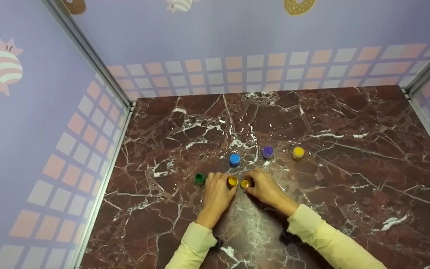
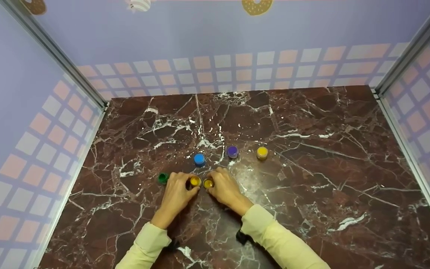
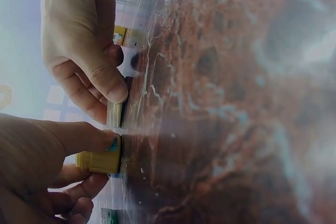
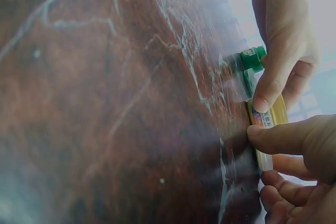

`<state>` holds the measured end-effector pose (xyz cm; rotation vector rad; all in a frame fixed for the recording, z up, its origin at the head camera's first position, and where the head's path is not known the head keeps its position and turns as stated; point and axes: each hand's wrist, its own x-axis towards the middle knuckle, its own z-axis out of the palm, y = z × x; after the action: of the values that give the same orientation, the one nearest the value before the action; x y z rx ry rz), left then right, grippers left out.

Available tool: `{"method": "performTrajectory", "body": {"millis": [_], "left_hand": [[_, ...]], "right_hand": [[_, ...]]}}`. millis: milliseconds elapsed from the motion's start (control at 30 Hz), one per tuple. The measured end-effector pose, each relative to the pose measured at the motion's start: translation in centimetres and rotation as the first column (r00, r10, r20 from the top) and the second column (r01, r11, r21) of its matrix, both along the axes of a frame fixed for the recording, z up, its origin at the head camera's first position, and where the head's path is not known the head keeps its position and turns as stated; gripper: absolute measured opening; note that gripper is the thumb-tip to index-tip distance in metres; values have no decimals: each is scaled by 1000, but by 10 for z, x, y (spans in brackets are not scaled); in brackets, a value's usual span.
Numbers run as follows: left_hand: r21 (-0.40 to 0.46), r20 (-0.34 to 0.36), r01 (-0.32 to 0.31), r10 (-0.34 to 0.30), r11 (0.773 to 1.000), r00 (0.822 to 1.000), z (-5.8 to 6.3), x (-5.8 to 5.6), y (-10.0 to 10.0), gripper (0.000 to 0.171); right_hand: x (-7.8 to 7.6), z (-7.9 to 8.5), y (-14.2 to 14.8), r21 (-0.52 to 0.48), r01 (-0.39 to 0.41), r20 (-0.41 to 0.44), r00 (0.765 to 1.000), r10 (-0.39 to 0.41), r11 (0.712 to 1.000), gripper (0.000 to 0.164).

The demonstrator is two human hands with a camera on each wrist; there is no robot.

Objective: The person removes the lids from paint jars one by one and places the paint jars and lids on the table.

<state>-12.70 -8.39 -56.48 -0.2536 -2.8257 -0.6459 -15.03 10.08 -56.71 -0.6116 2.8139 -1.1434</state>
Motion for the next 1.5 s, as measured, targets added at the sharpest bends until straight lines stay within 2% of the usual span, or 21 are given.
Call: {"method": "performTrajectory", "body": {"millis": [133, 500, 667, 767, 900, 1000, 1167, 1367, 1500], "left_hand": [[3, -4, 4, -4, 1000, 1000, 0, 0, 0, 36], [16, -33, 17, -17, 1000, 999, 2, 3, -2, 46], [28, -46, 20, -19, 999, 999, 4, 8, -4, 51], [50, -43, 13, -11, 999, 999, 7, 11, -5, 51], [94, -38, 2, 2, 996, 999, 10, 16, -6, 47], [111, -37, -5, 9, 994, 999, 12, 20, -7, 45], [136, -38, -7, 12, 991, 999, 15, 25, -10, 39], [138, -42, 5, 1, 990, 999, 14, 31, -13, 32], [130, -37, 3, 2, 991, 999, 13, 33, -15, 28]], "right_hand": [[-1, 0, 0, -2, -1, 6, 1000, 1, 1000, 40], [-3, -1, 1, -11, -38, -48, 998, 38, 999, 45], [-4, 1, 4, -85, -21, 56, 998, 26, 996, 47], [-7, 5, 8, -142, -19, 133, 990, 38, 990, 40], [-12, 10, 13, -163, -22, 176, 983, 51, 986, 30], [-15, 14, 16, -144, -4, 164, 986, 28, 990, 28], [-22, 18, 20, -95, 41, 113, 993, -30, 995, 33], [-33, 24, 17, -67, 60, 145, 988, -50, 996, 44], [-42, 28, 12, -63, 47, 125, 991, -39, 997, 52]]}}
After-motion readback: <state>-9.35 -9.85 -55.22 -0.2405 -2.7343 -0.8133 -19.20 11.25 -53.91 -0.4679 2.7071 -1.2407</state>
